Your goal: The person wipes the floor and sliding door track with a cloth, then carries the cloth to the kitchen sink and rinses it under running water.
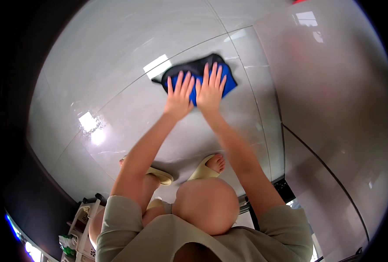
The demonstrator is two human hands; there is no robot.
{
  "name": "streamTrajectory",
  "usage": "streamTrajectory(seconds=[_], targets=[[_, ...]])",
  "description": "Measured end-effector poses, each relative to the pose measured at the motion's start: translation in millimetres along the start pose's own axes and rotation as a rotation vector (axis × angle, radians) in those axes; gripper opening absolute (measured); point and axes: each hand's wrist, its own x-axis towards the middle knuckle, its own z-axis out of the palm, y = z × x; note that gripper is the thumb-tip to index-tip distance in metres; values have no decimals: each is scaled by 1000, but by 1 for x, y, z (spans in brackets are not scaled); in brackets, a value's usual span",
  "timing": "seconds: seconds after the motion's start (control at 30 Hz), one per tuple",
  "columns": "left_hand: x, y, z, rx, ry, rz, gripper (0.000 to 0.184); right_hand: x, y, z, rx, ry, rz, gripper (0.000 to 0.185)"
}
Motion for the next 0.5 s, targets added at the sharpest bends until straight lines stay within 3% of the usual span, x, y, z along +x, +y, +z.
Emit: streamTrajectory(seconds=[0.1,0.17,0.3,0.4,0.5], targets=[[-79,34,6,-30,-215,29,81,-83,-5,-13,6,-223,-75,63],[-139,50,34,-202,-215,127,81,-139,2,-20,51,-420,-176,64],[-150,37,45,-250,-75,282,81,-145,-2,-32,15,-509,-233,63],[-120,2,44,-168,-74,286,82,-94,-11,-18,72,-394,-309,63],[-70,-54,26,-181,25,70,85,-22,-50,10,79,-204,-262,63]])
